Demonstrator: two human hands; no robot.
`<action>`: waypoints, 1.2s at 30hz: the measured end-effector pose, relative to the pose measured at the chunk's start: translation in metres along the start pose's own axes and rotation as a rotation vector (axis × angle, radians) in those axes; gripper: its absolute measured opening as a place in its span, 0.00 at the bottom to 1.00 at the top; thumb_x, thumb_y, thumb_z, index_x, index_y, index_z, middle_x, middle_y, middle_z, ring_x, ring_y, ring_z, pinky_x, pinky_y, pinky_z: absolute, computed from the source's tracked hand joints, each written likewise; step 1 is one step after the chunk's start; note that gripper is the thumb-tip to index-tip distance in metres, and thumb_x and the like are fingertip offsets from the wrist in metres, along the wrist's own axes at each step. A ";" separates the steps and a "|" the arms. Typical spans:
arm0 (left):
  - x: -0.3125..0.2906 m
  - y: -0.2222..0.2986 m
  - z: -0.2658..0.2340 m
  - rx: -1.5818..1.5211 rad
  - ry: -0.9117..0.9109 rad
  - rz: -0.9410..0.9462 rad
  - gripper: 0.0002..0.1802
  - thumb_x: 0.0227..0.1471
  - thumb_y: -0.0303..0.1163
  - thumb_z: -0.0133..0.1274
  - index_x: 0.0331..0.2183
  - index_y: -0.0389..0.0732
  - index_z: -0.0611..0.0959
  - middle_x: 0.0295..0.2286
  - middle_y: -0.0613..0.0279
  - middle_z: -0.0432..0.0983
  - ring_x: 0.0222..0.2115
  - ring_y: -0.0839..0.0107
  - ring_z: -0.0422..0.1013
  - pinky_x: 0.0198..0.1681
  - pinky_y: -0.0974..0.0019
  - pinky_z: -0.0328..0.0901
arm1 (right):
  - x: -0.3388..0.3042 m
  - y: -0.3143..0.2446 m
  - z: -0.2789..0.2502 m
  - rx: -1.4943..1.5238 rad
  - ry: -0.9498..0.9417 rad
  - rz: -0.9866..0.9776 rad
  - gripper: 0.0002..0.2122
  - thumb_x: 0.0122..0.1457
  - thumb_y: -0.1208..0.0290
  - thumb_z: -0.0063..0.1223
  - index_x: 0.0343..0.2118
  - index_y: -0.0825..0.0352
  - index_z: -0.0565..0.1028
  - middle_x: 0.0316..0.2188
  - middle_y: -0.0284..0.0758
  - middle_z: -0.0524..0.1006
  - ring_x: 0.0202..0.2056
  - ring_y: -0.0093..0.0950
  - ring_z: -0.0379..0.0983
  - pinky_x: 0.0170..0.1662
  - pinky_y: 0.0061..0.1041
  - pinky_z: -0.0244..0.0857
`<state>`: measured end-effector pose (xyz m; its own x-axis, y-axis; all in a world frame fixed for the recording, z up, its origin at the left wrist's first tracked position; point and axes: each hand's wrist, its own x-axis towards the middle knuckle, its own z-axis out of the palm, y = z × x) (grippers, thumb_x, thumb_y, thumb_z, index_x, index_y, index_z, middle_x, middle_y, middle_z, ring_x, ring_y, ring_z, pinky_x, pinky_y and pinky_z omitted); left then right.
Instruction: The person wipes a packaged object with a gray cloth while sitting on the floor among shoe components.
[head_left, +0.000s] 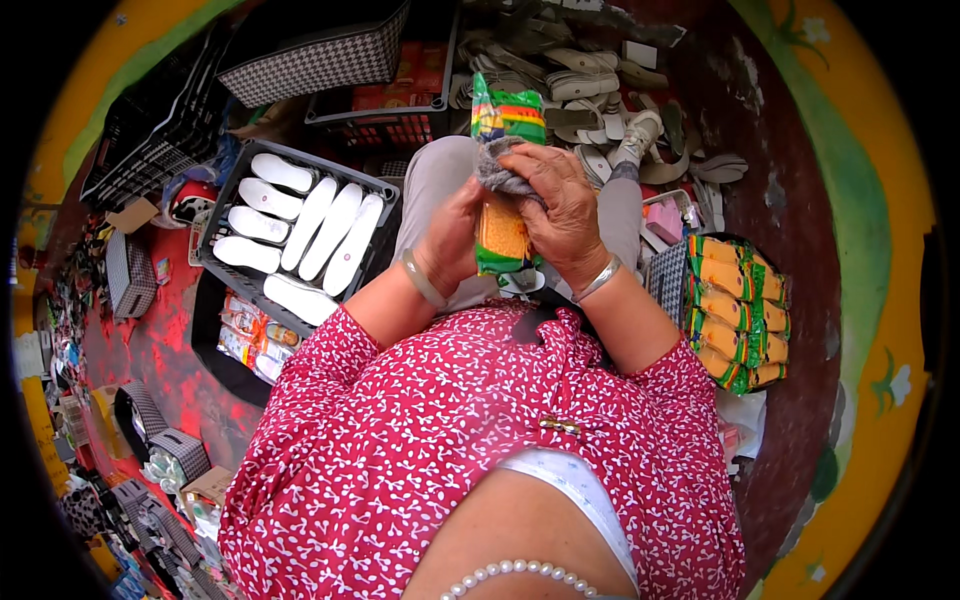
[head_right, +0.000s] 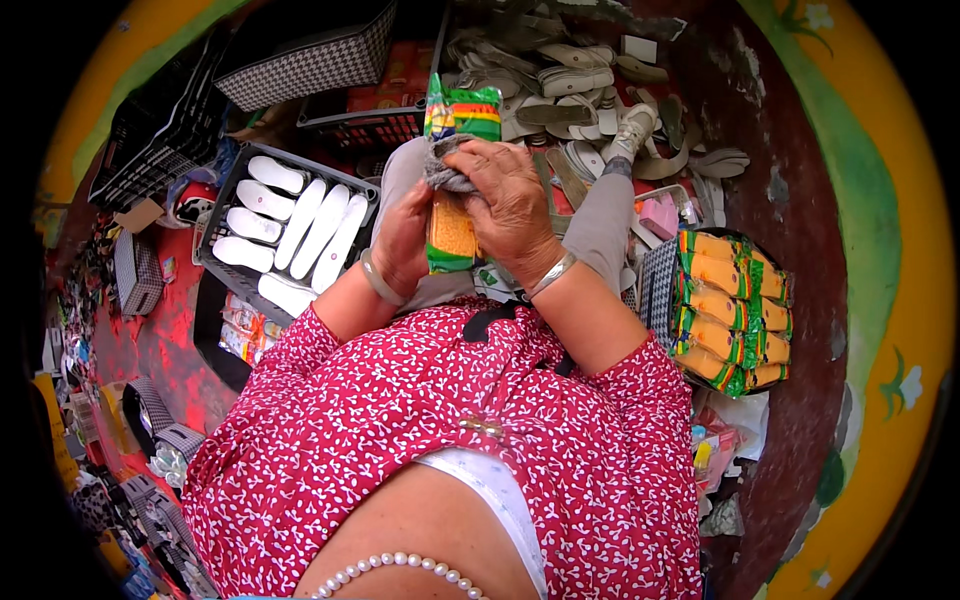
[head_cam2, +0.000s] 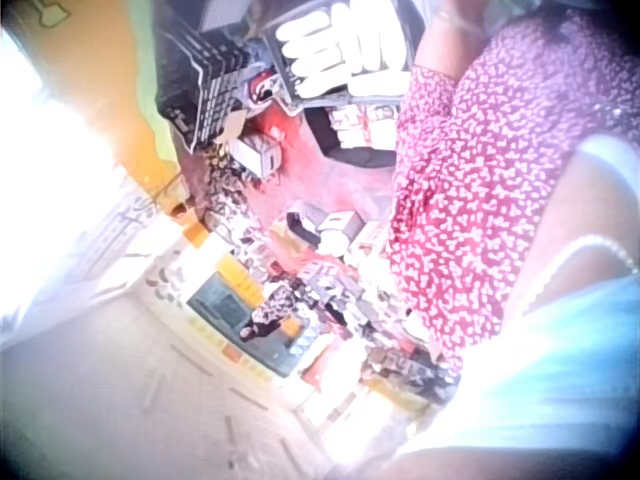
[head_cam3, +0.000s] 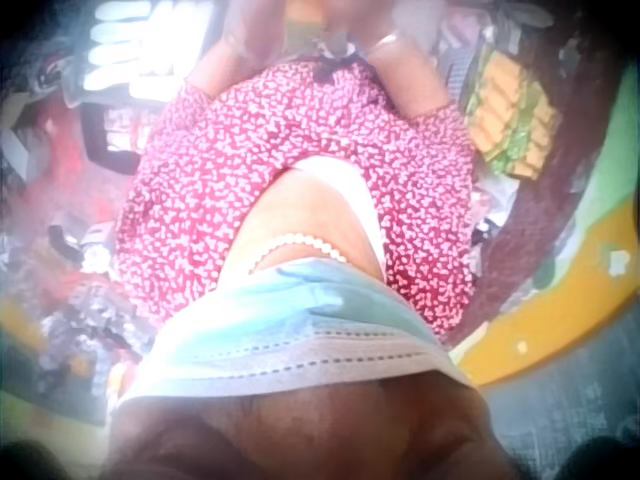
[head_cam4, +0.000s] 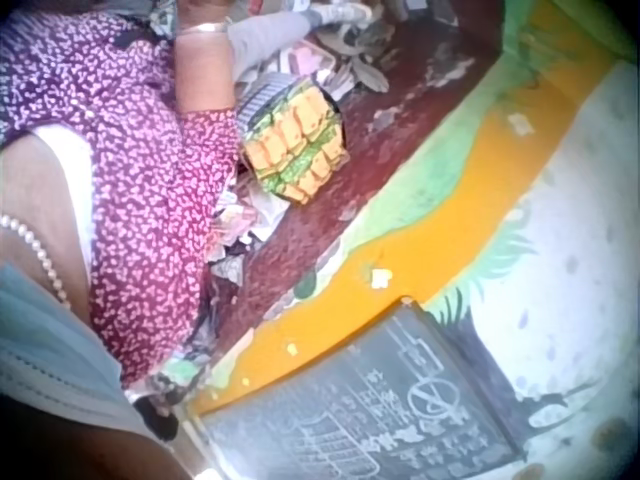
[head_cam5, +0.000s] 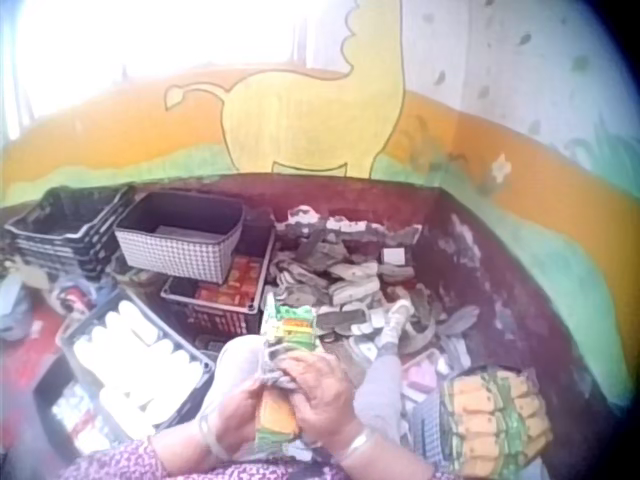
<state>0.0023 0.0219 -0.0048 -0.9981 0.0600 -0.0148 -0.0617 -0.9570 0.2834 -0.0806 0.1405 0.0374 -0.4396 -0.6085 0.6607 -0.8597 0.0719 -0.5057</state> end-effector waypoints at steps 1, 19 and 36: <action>0.007 0.004 -0.003 -0.009 -0.011 0.043 0.26 0.60 0.45 0.30 0.52 0.38 0.64 0.46 0.54 0.67 0.45 0.61 0.67 0.51 0.58 0.61 | 0.000 -0.002 0.001 0.038 -0.015 0.000 0.19 0.40 0.81 0.51 0.39 0.62 0.74 0.39 0.36 0.73 0.42 0.38 0.67 0.49 0.33 0.59; 0.027 0.026 0.011 0.062 0.001 0.161 0.28 0.60 0.46 0.31 0.54 0.38 0.60 0.48 0.53 0.66 0.49 0.55 0.64 0.49 0.54 0.64 | -0.013 -0.006 -0.038 0.797 -0.287 0.336 0.15 0.46 0.86 0.47 0.39 0.66 0.74 0.37 0.34 0.75 0.40 0.26 0.71 0.45 0.24 0.64; 0.027 0.024 0.017 0.161 0.052 0.326 0.22 0.52 0.30 0.47 0.50 0.38 0.65 0.40 0.57 0.70 0.39 0.66 0.70 0.44 0.63 0.67 | -0.026 -0.036 -0.020 0.072 -0.033 -0.032 0.20 0.39 0.83 0.54 0.41 0.64 0.73 0.42 0.38 0.72 0.43 0.39 0.67 0.49 0.34 0.60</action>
<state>-0.0265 0.0050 0.0184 -0.9642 -0.2595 0.0538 0.2571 -0.8661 0.4287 -0.0436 0.1694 0.0498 -0.4027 -0.6352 0.6591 -0.8515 -0.0042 -0.5244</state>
